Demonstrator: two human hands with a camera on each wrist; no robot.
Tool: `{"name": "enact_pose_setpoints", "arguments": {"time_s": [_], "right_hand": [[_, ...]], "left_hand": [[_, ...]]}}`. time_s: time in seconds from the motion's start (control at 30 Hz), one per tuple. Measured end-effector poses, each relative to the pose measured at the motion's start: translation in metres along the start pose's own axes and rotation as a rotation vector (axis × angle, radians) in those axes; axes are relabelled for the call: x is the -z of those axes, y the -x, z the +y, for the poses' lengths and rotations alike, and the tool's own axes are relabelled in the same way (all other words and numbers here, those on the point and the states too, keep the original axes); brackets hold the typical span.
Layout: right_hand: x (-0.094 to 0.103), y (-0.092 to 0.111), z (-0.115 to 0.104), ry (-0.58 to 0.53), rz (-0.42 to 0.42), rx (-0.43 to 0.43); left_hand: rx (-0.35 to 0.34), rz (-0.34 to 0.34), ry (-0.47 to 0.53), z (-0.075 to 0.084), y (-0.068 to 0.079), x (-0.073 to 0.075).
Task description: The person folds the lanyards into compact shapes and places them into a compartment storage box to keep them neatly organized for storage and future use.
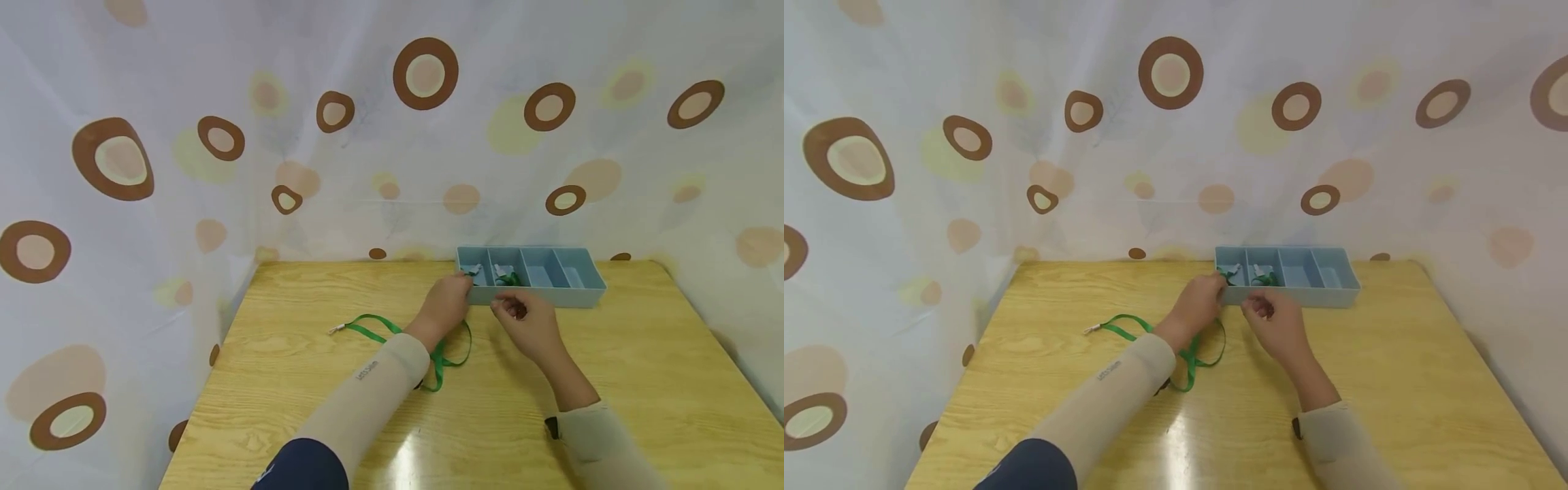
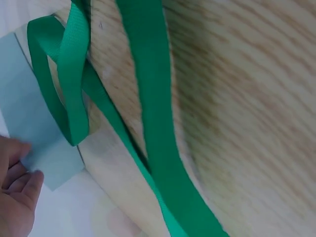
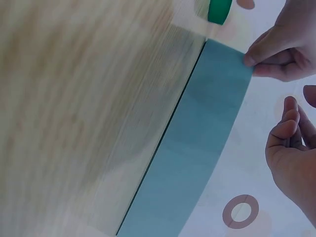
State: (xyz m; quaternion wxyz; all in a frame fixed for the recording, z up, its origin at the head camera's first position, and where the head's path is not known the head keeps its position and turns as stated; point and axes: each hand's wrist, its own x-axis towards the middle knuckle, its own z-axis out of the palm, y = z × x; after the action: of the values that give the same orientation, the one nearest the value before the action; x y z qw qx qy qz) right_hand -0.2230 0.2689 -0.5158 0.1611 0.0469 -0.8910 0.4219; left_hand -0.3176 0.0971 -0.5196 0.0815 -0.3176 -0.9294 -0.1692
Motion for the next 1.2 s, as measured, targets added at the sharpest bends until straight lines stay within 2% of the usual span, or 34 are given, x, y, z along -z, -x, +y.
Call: {"name": "enact_pose_setpoints", "arguments": {"time_s": [0.2, 0.33, 0.5, 0.67, 0.83, 1.07, 1.2], "right_hand": [[-0.001, 0.016, -0.011, -0.042, -0.034, -0.050], [-0.003, 0.023, -0.014, -0.114, -0.055, -0.076], [-0.008, 0.027, -0.013, -0.167, -0.062, -0.076], [-0.012, 0.031, -0.017, -0.201, -0.068, -0.085], [-0.015, 0.040, -0.021, -0.268, -0.093, -0.110], [-0.019, 0.045, -0.020, -0.282, -0.121, -0.112], [-0.019, 0.044, -0.020, -0.267, -0.133, -0.085]], "left_hand": [[-0.011, -0.100, 0.106, -0.007, 0.005, 0.010], [-0.014, -0.124, 0.172, -0.011, 0.014, 0.012], [-0.007, -0.075, 0.260, -0.007, 0.028, 0.019], [0.029, 0.005, 0.345, -0.007, 0.046, 0.041], [0.094, 0.087, 0.417, -0.015, 0.070, 0.059], [0.170, 0.153, 0.464, -0.039, 0.103, 0.077], [0.256, 0.121, 0.478, -0.061, 0.123, 0.084]]}}
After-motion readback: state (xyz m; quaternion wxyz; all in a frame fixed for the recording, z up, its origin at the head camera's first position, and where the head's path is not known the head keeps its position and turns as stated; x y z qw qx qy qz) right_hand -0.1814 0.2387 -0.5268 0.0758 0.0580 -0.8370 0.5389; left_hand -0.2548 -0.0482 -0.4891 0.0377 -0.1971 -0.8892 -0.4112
